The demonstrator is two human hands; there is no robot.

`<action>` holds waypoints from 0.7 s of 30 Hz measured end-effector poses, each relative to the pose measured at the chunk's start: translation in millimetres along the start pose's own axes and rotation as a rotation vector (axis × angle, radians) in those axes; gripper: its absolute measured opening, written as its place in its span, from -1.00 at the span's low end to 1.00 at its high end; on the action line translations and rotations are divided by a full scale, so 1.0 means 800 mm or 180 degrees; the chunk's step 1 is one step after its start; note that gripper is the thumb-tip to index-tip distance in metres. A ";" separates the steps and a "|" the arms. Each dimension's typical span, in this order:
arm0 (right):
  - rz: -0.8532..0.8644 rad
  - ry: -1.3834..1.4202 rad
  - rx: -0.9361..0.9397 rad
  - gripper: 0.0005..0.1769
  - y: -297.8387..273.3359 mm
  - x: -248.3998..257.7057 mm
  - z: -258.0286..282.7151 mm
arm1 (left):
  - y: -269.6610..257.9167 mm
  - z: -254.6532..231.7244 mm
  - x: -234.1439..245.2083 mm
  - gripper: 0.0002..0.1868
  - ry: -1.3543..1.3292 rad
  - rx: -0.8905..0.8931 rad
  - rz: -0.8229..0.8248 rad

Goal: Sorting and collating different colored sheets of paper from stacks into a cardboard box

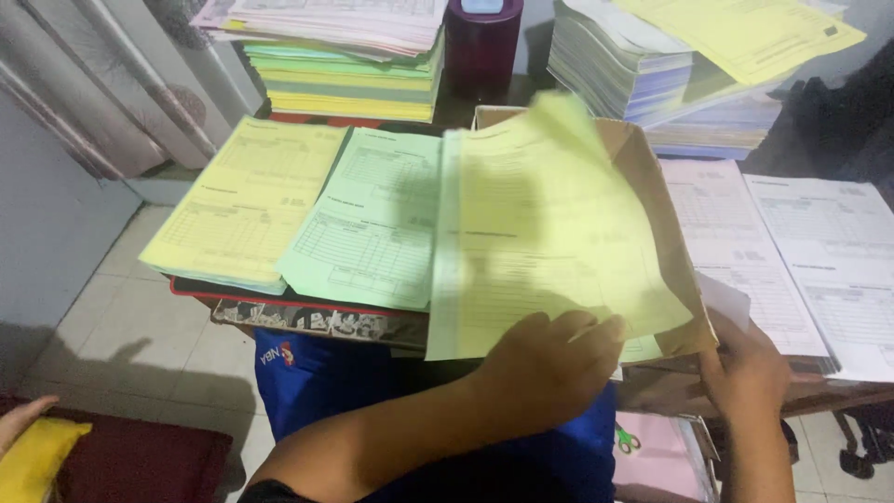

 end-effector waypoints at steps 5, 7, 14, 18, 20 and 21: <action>0.0219 -0.0034 -0.0227 -0.50 0.001 0.023 0.025 | 0.000 -0.012 -0.034 -0.76 0.0010 0.0012 0.0121; 0.0251 -0.0170 -0.0344 -0.47 0.000 0.018 0.018 | -0.003 -0.009 -0.044 -0.71 -0.0028 0.0013 0.0140; 0.0325 -0.0035 -0.0392 -0.47 0.001 0.024 0.022 | -0.017 0.014 -0.071 -0.83 -0.0131 -0.0049 0.0368; 0.0470 -0.0101 -0.0395 -0.44 0.008 0.013 0.014 | -0.030 0.026 -0.073 -0.71 -0.0336 -0.0009 0.0295; 0.0367 -0.0148 -0.0319 -0.43 -0.001 -0.001 -0.003 | -0.036 0.025 -0.067 -0.58 -0.0440 0.0065 0.0448; 0.0242 -0.0186 -0.0235 -0.39 -0.003 -0.006 -0.008 | -0.038 0.027 -0.065 -0.44 -0.0523 0.0127 0.0591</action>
Point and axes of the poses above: each hand's wrist, its own y-axis towards the middle knuckle, its own x-axis out of the back of the hand, z = x × y, the point moved 7 cm from there along y, towards the middle knuckle, and after that the axes turned 1 degree about -y, right-handed, at the moved point
